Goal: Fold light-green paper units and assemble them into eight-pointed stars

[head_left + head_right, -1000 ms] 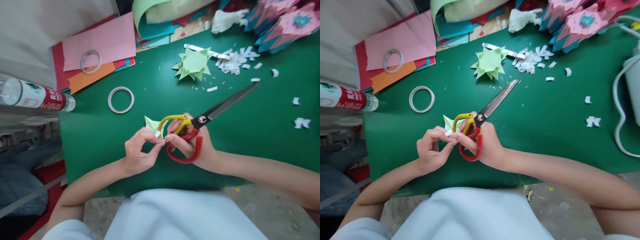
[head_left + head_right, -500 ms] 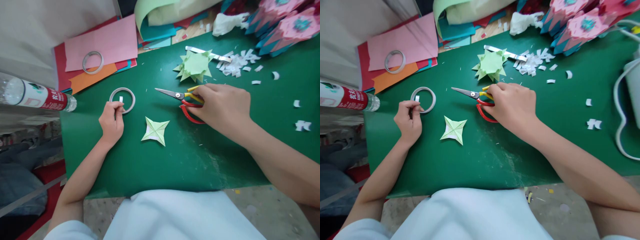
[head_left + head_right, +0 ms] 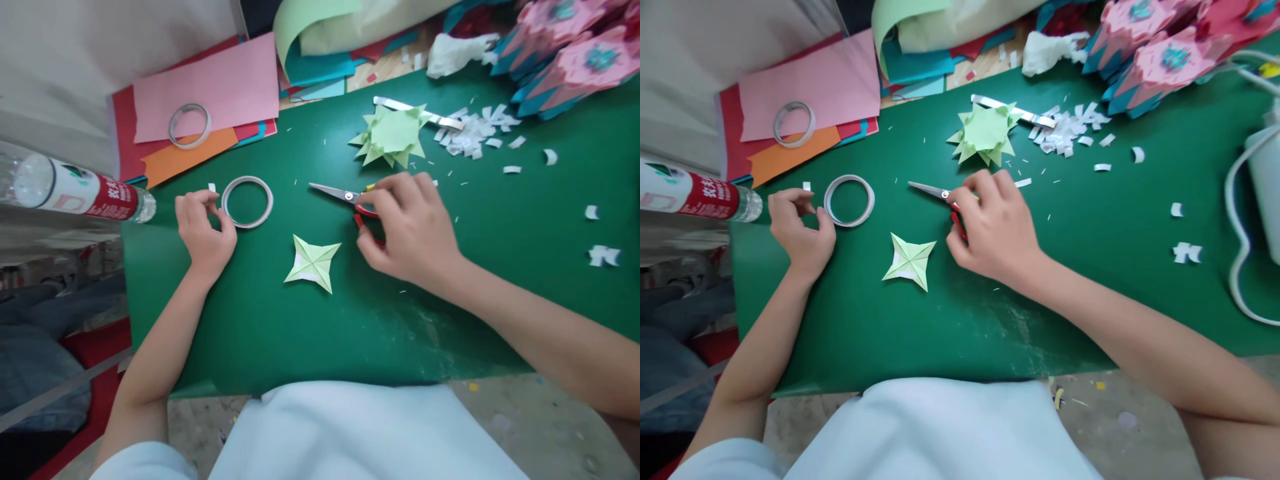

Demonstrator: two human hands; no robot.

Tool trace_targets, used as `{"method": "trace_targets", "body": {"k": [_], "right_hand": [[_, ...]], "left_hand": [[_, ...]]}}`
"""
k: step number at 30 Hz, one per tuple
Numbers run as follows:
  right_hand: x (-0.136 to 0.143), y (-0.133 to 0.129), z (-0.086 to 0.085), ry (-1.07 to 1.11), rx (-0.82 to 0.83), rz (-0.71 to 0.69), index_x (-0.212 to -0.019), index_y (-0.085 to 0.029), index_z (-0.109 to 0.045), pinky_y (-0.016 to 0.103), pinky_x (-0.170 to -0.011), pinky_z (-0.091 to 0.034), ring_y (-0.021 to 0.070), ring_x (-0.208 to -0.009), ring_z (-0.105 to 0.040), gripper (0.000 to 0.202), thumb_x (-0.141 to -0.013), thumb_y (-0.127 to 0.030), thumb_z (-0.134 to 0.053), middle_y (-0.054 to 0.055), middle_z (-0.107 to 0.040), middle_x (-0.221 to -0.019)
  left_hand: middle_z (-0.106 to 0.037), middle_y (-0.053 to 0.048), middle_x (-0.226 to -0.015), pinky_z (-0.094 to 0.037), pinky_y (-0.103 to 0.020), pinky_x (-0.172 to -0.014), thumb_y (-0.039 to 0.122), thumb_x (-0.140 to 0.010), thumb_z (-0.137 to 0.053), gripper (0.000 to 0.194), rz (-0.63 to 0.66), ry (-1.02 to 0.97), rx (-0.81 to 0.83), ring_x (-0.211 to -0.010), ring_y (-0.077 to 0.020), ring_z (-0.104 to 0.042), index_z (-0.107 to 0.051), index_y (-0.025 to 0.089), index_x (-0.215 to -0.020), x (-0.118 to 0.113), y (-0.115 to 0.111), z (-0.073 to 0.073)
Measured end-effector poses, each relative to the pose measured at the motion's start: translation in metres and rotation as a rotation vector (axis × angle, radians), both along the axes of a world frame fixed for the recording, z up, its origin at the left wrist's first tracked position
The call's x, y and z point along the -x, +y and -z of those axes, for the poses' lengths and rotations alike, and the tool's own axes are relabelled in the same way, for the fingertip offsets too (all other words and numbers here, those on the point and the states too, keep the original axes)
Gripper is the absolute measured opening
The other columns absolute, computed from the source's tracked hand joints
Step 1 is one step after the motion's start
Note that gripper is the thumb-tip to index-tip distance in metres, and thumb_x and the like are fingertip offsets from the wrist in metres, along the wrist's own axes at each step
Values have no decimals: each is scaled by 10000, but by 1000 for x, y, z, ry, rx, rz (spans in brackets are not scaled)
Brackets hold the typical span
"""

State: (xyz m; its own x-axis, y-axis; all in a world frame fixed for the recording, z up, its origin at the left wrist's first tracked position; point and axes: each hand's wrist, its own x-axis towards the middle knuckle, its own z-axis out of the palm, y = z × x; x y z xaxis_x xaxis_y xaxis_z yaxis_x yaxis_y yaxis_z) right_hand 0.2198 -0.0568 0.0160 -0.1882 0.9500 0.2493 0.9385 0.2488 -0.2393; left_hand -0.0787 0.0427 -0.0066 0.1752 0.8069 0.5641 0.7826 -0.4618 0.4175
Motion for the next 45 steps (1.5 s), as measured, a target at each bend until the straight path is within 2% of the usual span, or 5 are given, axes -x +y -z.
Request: {"method": "trace_targets", "body": {"k": [6, 25, 32, 41, 45], "right_hand": [[38, -17, 12, 63, 37, -124, -1056, -162, -589, 446, -856, -363, 311, -1001, -460, 422, -876, -539, -533, 153, -560, -1085], [36, -11, -3, 929, 344, -273, -851, -177, -638, 206, -572, -426, 94, -624, -598, 73, -869, -243, -613, 0, -696, -783], [30, -11, 2, 846, 382, -376, -1009, -193, -563, 200, -598, -464, 110, -691, -646, 185, -845, -250, -628, 3, -696, -849], [29, -10, 8, 504, -70, -261, -924, -255, -611, 407, -822, -471, 215, -903, -593, 93, -889, -329, -567, 57, -682, -985], [27, -7, 2, 385, -15, -261, -834, -313, -660, 431, -774, -436, 227, -900, -583, 149, -912, -341, -537, 19, -706, -921]], "left_hand": [[-682, -27, -880, -497, -294, -739, 237, -880, -610, 114, 75, -68, -56, -790, -161, -642, -633, 217, -991, -3, -3, 3], [-660, 19, -861, -555, -256, -679, 187, -813, -720, 84, 422, -284, 22, -739, -110, -659, -692, 255, -853, -32, -40, -5], [-605, -91, -1120, -594, -323, -792, 264, -845, -690, 377, 756, -493, 569, -927, -172, -674, -574, 246, -1203, -54, -79, -9], [-708, -55, -938, -573, -251, -714, 125, -852, -650, 209, 749, -371, 531, -866, -146, -678, -645, 220, -1038, -57, -79, -8], [-718, -50, -935, -582, -259, -770, 127, -849, -656, 199, 812, -349, 500, -871, -138, -688, -649, 209, -1030, -60, -79, -12]]}}
